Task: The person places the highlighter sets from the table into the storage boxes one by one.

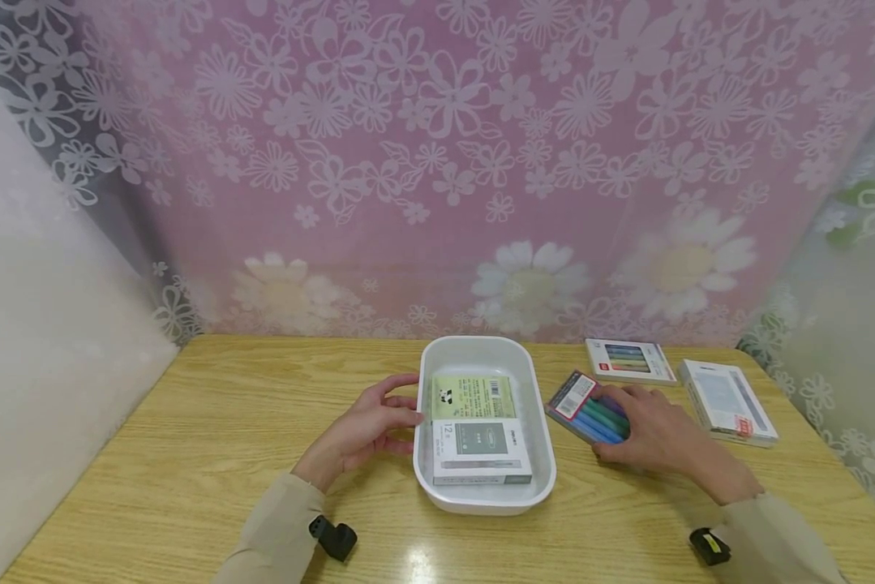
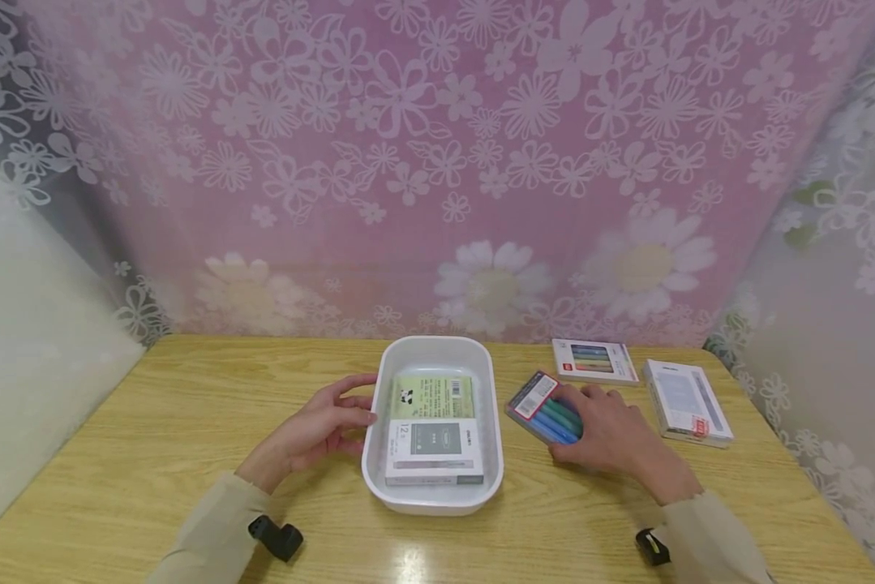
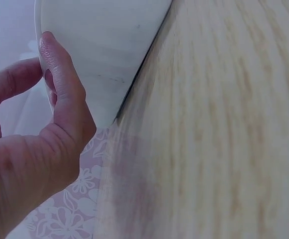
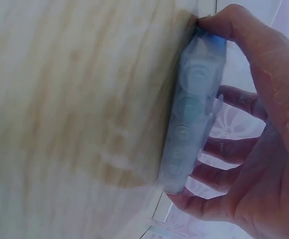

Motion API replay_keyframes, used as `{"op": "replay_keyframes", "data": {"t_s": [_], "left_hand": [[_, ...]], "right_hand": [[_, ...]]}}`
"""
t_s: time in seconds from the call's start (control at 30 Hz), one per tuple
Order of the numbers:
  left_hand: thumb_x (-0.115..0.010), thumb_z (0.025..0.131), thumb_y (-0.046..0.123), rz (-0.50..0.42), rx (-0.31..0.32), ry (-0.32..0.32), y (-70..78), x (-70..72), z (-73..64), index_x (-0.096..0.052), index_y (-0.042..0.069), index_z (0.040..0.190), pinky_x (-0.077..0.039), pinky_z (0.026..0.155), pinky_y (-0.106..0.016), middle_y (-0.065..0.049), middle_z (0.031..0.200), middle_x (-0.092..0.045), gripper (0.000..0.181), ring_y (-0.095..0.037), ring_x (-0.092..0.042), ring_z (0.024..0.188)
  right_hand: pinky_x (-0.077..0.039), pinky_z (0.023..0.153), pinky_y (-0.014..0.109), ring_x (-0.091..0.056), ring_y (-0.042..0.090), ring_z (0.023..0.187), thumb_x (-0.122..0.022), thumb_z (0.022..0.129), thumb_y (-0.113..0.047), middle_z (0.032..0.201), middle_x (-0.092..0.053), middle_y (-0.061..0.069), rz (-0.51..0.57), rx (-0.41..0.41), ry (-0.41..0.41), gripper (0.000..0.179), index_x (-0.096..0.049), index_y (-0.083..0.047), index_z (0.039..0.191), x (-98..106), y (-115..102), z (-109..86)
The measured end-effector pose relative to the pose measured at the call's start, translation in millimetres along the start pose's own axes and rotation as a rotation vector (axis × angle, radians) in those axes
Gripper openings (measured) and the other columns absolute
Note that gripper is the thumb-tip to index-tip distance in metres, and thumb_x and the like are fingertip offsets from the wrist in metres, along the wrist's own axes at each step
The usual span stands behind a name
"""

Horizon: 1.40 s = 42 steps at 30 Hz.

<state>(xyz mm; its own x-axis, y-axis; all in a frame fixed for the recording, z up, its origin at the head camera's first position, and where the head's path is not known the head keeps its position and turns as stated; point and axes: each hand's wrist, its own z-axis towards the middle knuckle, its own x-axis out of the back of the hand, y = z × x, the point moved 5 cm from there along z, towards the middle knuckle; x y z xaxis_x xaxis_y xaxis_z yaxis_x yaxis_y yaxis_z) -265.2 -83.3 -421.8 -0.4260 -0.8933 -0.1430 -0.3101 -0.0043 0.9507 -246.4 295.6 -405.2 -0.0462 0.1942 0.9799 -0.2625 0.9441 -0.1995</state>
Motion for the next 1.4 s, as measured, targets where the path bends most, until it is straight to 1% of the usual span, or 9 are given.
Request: {"op": "replay_keyframes", "data": {"t_s": [0.27, 0.37, 0.5, 0.8, 0.97, 1.2, 1.4], "left_hand": [[-0.065, 0.093, 0.004, -0.001, 0.003, 0.004, -0.5, 0.6, 0.0, -0.032, 0.010, 0.157, -0.063, 0.070, -0.031, -0.018, 0.127, -0.060, 0.073, -0.020, -0.068, 0.096], [-0.065, 0.093, 0.004, 0.001, 0.004, 0.007, 0.2, 0.7, 0.5, -0.032, 0.010, 0.157, -0.063, 0.069, -0.031, -0.019, 0.128, -0.060, 0.072, -0.019, -0.068, 0.097], [-0.064, 0.093, 0.003, 0.004, 0.005, 0.011, 1.1, 0.4, 0.8, -0.033, 0.010, 0.157, -0.063, 0.069, -0.031, -0.019, 0.129, -0.060, 0.071, -0.019, -0.068, 0.098], [-0.064, 0.094, 0.003, 0.002, 0.005, 0.006, 1.4, -0.6, 0.4, -0.032, 0.010, 0.157, -0.062, 0.069, -0.030, -0.021, 0.132, -0.059, 0.071, -0.019, -0.068, 0.099], [-0.063, 0.095, 0.003, 0.000, 0.006, -0.001, 2.2, -1.8, 0.8, -0.032, 0.011, 0.158, -0.062, 0.069, -0.030, -0.022, 0.134, -0.059, 0.071, -0.019, -0.068, 0.100], [-0.062, 0.095, 0.003, 0.002, 0.005, -0.008, 3.4, -2.1, 0.1, -0.031, 0.011, 0.158, -0.063, 0.070, -0.030, -0.023, 0.136, -0.058, 0.071, -0.019, -0.069, 0.101], [-0.062, 0.095, 0.002, 0.004, 0.007, -0.002, 2.9, -1.2, -1.1, -0.031, 0.010, 0.158, -0.063, 0.070, -0.031, -0.024, 0.136, -0.058, 0.071, -0.020, -0.069, 0.101]], "right_hand": [[-0.044, 0.062, 0.038, -0.054, 0.029, 0.088, -0.083, 0.073, -0.057, 0.133, -0.056, 0.029, 0.043, -0.021, 0.017, 0.086, -0.054, -0.014, 0.142, -2.5, 3.1, -2.6], [-0.044, 0.064, 0.038, -0.055, 0.030, 0.089, -0.083, 0.074, -0.055, 0.135, -0.056, 0.028, 0.049, -0.017, 0.036, 0.084, -0.054, -0.013, 0.142, -3.1, 5.2, -3.6], [-0.045, 0.067, 0.039, -0.056, 0.031, 0.092, -0.083, 0.075, -0.052, 0.136, -0.056, 0.026, 0.050, -0.009, 0.066, 0.080, -0.055, -0.016, 0.141, -1.5, 6.6, -5.1], [-0.047, 0.067, 0.041, -0.058, 0.032, 0.095, -0.084, 0.073, -0.051, 0.135, -0.059, 0.025, 0.027, 0.014, 0.127, 0.078, -0.057, -0.018, 0.139, 10.9, 2.1, -5.5], [-0.044, 0.066, 0.037, -0.057, 0.030, 0.091, -0.086, 0.072, -0.048, 0.132, -0.060, 0.022, 0.034, 0.035, 0.179, 0.076, -0.059, -0.017, 0.136, 17.7, -0.5, -5.5], [-0.046, 0.068, 0.038, -0.057, 0.031, 0.093, -0.087, 0.072, -0.049, 0.135, -0.058, 0.021, 0.031, 0.068, 0.209, 0.076, -0.061, -0.016, 0.134, 25.4, -4.9, -7.4], [-0.046, 0.066, 0.037, -0.058, 0.030, 0.095, -0.088, 0.070, -0.049, 0.133, -0.061, 0.019, 0.022, 0.099, 0.241, 0.076, -0.061, -0.018, 0.134, 31.3, -10.8, -9.4]]}}
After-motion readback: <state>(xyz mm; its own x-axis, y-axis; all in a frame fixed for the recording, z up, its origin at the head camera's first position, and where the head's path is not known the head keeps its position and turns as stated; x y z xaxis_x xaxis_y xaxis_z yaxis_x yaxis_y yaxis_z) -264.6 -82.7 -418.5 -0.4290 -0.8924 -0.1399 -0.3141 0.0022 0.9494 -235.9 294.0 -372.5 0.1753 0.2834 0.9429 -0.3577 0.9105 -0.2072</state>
